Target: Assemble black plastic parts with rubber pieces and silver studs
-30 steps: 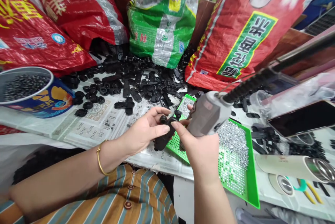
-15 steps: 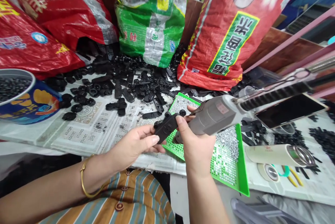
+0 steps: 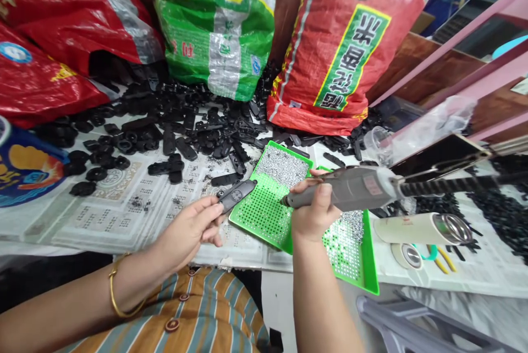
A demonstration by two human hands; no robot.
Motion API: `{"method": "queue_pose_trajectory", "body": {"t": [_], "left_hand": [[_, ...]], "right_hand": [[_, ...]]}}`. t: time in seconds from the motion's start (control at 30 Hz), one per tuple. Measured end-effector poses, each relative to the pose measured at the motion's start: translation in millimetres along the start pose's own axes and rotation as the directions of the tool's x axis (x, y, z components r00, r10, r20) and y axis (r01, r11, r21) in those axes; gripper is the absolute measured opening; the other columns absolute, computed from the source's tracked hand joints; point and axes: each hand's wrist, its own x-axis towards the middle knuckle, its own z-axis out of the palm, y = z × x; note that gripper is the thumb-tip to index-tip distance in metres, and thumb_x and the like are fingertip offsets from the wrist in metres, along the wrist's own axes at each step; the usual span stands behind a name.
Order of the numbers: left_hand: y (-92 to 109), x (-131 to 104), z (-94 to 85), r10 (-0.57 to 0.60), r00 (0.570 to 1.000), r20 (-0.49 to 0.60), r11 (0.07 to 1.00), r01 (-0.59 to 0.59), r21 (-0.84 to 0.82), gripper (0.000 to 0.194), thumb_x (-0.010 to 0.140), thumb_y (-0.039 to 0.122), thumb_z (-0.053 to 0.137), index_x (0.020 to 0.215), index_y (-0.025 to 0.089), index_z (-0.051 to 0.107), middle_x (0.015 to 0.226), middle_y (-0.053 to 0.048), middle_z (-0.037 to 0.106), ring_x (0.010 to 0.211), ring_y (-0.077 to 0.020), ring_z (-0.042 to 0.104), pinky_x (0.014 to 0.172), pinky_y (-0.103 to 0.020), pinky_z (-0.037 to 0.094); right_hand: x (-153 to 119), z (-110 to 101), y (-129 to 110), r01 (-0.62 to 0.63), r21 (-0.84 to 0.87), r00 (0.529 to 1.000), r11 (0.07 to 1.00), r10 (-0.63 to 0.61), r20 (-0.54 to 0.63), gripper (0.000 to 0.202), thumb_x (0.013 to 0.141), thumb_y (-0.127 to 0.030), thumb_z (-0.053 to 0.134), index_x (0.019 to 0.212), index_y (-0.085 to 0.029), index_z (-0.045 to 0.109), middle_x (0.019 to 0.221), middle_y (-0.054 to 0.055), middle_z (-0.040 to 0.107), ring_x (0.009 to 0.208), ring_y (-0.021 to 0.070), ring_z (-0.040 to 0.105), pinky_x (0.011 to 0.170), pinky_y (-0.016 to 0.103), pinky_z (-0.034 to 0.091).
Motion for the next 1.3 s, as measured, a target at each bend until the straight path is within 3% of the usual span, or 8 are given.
{"method": "queue_pose_trajectory", "body": {"t": [0.2, 0.37, 0.47, 0.63, 0.8, 1.07, 1.17, 1.3], "left_hand": [[-1.5, 1.3, 1.9, -0.012, 1.0, -0.026, 0.998, 0.014, 0.067, 0.016, 0.078, 0.029, 0.054, 0.075, 0.018, 0.042, 0.058, 0.008, 0.035, 0.045, -0.0035, 0.032, 0.055, -0.027, 0.051], [-2.0, 3.8, 0.4, -0.009, 0.999, -0.039, 0.994, 0.014, 0.11, 0.018, 0.077, 0.031, 0.053, 0.072, 0.018, 0.042, 0.066, 0.006, 0.045, 0.043, -0.0026, 0.034, 0.05, -0.027, 0.05], [-3.8, 4.8, -1.6, 0.012, 0.999, -0.041, 0.988, -0.005, 0.153, 0.019, 0.079, 0.034, 0.049, 0.071, 0.017, 0.043, 0.063, 0.006, 0.043, 0.042, -0.003, 0.034, 0.05, -0.027, 0.05], [-8.2, 6.8, -3.5, 0.028, 0.998, -0.053, 0.952, -0.01, 0.304, 0.017, 0.079, 0.034, 0.051, 0.078, 0.017, 0.047, 0.063, 0.007, 0.043, 0.047, -0.0062, 0.052, 0.052, -0.023, 0.045], [-11.8, 9.0, -3.5, 0.049, 0.997, -0.061, 0.942, -0.025, 0.335, 0.017, 0.077, 0.033, 0.053, 0.083, 0.019, 0.046, 0.063, 0.007, 0.047, 0.046, -0.0068, 0.052, 0.046, -0.02, 0.041], [-12.0, 4.8, -9.0, 0.29, 0.957, -0.008, 0.774, -0.229, 0.591, 0.012, 0.079, 0.03, 0.05, 0.079, 0.018, 0.052, 0.053, 0.007, 0.041, 0.045, -0.0065, 0.04, 0.043, -0.018, 0.032], [-11.8, 6.1, -9.6, 0.271, 0.963, -0.011, 0.785, -0.214, 0.581, 0.012, 0.08, 0.03, 0.048, 0.079, 0.018, 0.051, 0.054, 0.007, 0.04, 0.046, -0.0067, 0.041, 0.043, -0.018, 0.033], [-11.6, 8.5, -8.4, 0.138, 0.989, -0.051, 0.854, -0.093, 0.511, 0.011, 0.078, 0.03, 0.048, 0.081, 0.019, 0.049, 0.054, 0.007, 0.042, 0.046, -0.0086, 0.046, 0.044, -0.02, 0.038]], "right_hand": [[3.1, 1.7, 12.1, 0.018, 0.03, 1.0, 0.999, -0.017, -0.006, 0.034, 0.075, -0.05, 0.051, 0.078, -0.017, 0.056, 0.041, -0.006, 0.049, 0.035, 0.012, 0.047, 0.038, 0.026, 0.038], [3.6, -1.5, 20.3, -0.011, 0.062, 1.0, 0.998, 0.01, 0.011, 0.035, 0.074, -0.05, 0.053, 0.079, -0.015, 0.056, 0.043, -0.005, 0.05, 0.036, 0.012, 0.047, 0.038, 0.026, 0.04], [2.9, -3.3, 23.2, -0.008, 0.071, 1.0, 0.997, 0.007, 0.016, 0.035, 0.075, -0.049, 0.052, 0.08, -0.015, 0.056, 0.043, -0.005, 0.05, 0.036, 0.0122, 0.047, 0.038, 0.027, 0.04], [2.3, -5.0, 25.3, 0.005, 0.079, 0.999, 0.997, -0.008, 0.042, 0.033, 0.075, -0.048, 0.052, 0.082, -0.015, 0.056, 0.043, -0.005, 0.05, 0.037, 0.0121, 0.047, 0.039, 0.027, 0.04], [2.0, -5.7, 25.0, 0.012, 0.071, 0.999, 0.997, -0.016, 0.05, 0.034, 0.075, -0.048, 0.051, 0.082, -0.015, 0.056, 0.043, -0.005, 0.05, 0.037, 0.0122, 0.047, 0.039, 0.027, 0.04], [7.9, -2.1, 2.4, 0.024, 0.135, 1.0, 0.991, -0.025, 0.007, 0.041, 0.071, -0.057, 0.048, 0.073, -0.018, 0.06, 0.038, -0.006, 0.046, 0.033, 0.012, 0.044, 0.037, 0.028, 0.038], [5.8, -0.9, -14.8, 0.028, 0.19, 0.996, 0.981, -0.043, 0.075, 0.044, 0.075, -0.058, 0.042, 0.076, -0.019, 0.063, 0.042, -0.005, 0.048, 0.034, 0.0129, 0.045, 0.035, 0.029, 0.036], [-0.6, 0.0, -38.5, -0.066, 0.256, 0.972, 0.964, 0.004, 0.235, 0.048, 0.071, -0.064, 0.044, 0.079, -0.021, 0.064, 0.048, -0.004, 0.052, 0.039, 0.0133, 0.049, 0.04, 0.031, 0.039]]}}
